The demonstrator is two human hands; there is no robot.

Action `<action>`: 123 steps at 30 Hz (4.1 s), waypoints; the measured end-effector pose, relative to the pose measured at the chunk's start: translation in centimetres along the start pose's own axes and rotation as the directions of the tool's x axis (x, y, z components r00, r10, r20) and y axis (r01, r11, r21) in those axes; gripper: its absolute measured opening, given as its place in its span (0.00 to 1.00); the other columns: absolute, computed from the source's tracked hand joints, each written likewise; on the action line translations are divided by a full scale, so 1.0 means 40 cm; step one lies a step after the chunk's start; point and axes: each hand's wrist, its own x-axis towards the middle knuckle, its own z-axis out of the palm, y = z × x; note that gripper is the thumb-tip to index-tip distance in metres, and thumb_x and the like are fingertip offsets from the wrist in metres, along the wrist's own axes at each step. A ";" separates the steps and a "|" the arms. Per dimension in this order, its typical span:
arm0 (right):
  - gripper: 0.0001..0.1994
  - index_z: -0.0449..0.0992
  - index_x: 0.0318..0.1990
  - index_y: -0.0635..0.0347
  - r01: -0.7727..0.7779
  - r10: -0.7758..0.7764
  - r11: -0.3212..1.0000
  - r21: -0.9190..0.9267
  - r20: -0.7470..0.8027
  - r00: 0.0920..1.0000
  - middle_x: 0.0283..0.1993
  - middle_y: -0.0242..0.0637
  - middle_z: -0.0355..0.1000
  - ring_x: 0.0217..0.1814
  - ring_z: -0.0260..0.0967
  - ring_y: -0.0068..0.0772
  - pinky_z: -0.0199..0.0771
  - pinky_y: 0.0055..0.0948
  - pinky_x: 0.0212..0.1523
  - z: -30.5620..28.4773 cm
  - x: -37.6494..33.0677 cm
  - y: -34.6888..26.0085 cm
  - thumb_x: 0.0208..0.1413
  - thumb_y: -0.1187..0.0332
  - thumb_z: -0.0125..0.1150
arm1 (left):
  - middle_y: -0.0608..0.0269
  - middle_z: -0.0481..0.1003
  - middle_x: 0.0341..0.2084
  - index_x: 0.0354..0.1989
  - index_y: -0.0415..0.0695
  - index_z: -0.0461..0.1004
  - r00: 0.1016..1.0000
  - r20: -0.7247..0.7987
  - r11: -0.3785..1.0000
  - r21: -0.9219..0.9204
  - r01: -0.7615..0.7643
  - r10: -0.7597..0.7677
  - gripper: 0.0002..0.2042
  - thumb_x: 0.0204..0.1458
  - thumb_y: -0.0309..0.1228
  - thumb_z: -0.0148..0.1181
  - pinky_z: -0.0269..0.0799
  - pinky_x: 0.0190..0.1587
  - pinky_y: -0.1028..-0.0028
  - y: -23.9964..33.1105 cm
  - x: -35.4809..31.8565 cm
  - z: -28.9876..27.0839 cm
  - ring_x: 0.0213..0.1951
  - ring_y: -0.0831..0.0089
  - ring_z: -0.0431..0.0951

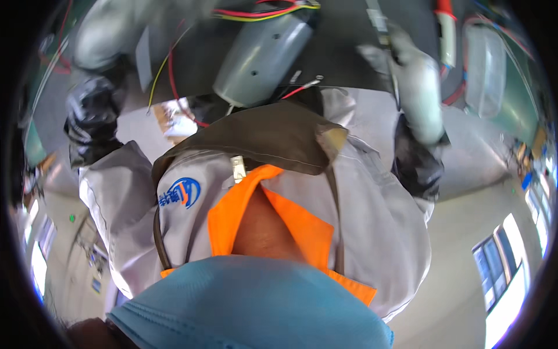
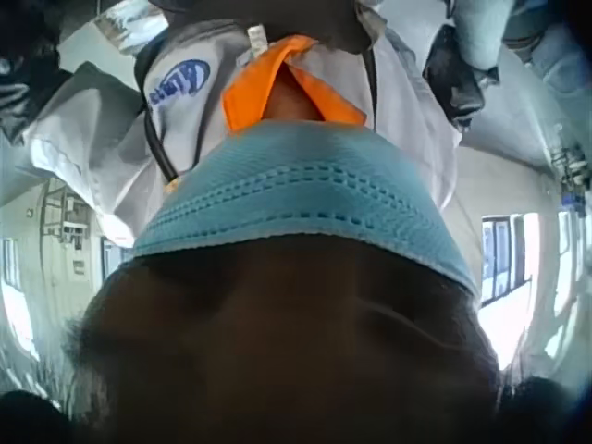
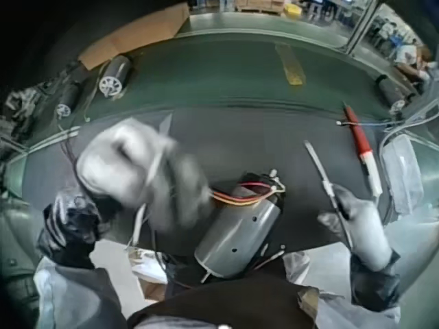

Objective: The worker is connecting wires and trimming insulation on electric motors at an assembly station.

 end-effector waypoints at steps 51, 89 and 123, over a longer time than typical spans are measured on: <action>0.15 0.80 0.55 0.64 0.351 -0.505 0.698 0.624 0.082 0.859 0.48 0.43 0.82 0.45 0.79 0.29 0.79 0.29 0.49 0.104 0.097 -0.280 0.65 0.67 0.63 | 0.57 0.79 0.41 0.53 0.34 0.75 0.329 -0.150 0.308 -0.805 0.507 -0.932 0.21 0.66 0.43 0.55 0.75 0.45 0.71 0.138 -0.051 0.182 0.37 0.73 0.77; 0.31 0.65 0.69 0.71 0.437 -0.178 0.676 0.593 -0.444 0.878 0.60 0.46 0.75 0.53 0.76 0.28 0.76 0.27 0.55 0.228 0.069 -0.321 0.67 0.58 0.61 | 0.59 0.80 0.45 0.59 0.35 0.72 0.639 0.052 0.127 -0.965 0.231 -0.767 0.19 0.65 0.35 0.59 0.73 0.50 0.73 0.063 -0.003 0.250 0.46 0.71 0.79; 0.24 0.82 0.52 0.60 0.317 -0.307 0.946 0.070 -0.120 0.944 0.39 0.44 0.82 0.41 0.78 0.30 0.77 0.31 0.47 0.016 0.483 -0.352 0.57 0.49 0.71 | 0.50 0.76 0.56 0.57 0.34 0.72 0.529 -0.144 0.175 -0.985 0.009 -0.836 0.16 0.68 0.33 0.54 0.76 0.57 0.61 0.026 -0.067 0.291 0.52 0.66 0.79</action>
